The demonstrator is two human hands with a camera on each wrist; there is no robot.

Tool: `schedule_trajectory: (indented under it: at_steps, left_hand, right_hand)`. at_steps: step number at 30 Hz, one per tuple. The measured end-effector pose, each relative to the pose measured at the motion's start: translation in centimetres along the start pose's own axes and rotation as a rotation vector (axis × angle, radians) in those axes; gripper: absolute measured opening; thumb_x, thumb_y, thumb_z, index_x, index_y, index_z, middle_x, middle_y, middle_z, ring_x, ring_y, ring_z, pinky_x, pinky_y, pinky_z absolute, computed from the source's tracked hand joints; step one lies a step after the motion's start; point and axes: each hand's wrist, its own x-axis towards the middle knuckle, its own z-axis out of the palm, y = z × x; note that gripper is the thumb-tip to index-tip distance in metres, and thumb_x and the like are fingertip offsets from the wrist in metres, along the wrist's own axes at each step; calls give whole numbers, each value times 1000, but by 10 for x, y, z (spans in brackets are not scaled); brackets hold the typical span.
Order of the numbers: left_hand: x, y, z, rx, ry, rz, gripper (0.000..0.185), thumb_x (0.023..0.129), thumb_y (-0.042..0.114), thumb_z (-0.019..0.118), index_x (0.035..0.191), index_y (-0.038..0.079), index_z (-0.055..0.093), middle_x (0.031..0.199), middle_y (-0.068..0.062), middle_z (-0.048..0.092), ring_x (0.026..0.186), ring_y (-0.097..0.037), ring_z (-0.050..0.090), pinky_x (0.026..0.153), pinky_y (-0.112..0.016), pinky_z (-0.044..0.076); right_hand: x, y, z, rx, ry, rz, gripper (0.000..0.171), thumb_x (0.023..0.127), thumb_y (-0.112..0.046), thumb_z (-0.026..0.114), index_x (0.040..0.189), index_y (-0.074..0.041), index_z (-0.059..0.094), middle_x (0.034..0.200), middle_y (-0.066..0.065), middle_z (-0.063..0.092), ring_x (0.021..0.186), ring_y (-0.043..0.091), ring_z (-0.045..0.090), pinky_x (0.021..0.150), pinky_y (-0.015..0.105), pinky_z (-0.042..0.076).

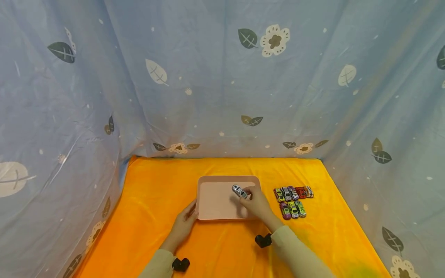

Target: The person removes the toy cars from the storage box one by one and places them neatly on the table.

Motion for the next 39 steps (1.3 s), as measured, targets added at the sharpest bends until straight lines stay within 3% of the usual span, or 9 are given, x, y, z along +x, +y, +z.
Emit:
schedule_trajectory:
  at_steps: [9,17,23,31,36,39]
  left_hand:
    - [1,-2,-1,-61,-16,-22,53,101,19,53,151,17,36,149,-7,41,132,-25,43,102,-32,41]
    - [1,-4,-4,-57,-16,-29,52,101,22,54,150,21,37,148,-5,42,132,-25,43,102,-33,41]
    - [3,-5,-4,-88,-27,-25,53,101,19,54,151,18,36,150,-8,40,133,-27,42,101,-32,41]
    - [-6,31,-7,-82,-46,-30,52,101,12,52,150,6,35,150,-16,38,133,-33,41,101,-32,41]
    - [-1,19,-5,-85,-39,-24,53,100,10,53,150,6,35,149,-16,39,132,-32,42,100,-34,42]
    - [2,7,-3,-88,-26,-26,53,100,12,53,150,11,36,149,-13,40,133,-30,42,101,-32,41]
  right_hand:
    - [-10,23,-41,-15,87,65,33,82,-19,75,111,-4,67,96,6,57,80,22,50,68,33,45]
    - [-21,44,-61,-60,95,98,32,85,-20,73,111,-3,65,100,10,55,86,24,50,72,35,44]
    - [-33,68,-84,-80,121,156,37,88,-19,71,118,0,62,101,12,53,83,22,50,67,31,47]
    - [-48,98,-110,-73,121,213,45,92,-26,66,125,4,57,101,14,54,81,23,50,63,31,46]
    - [-58,111,-121,-92,125,265,49,94,-30,64,127,4,55,108,16,53,88,26,49,67,33,45]
    - [-64,117,-128,-43,137,335,56,94,-37,62,131,5,52,113,19,54,94,28,51,68,31,47]
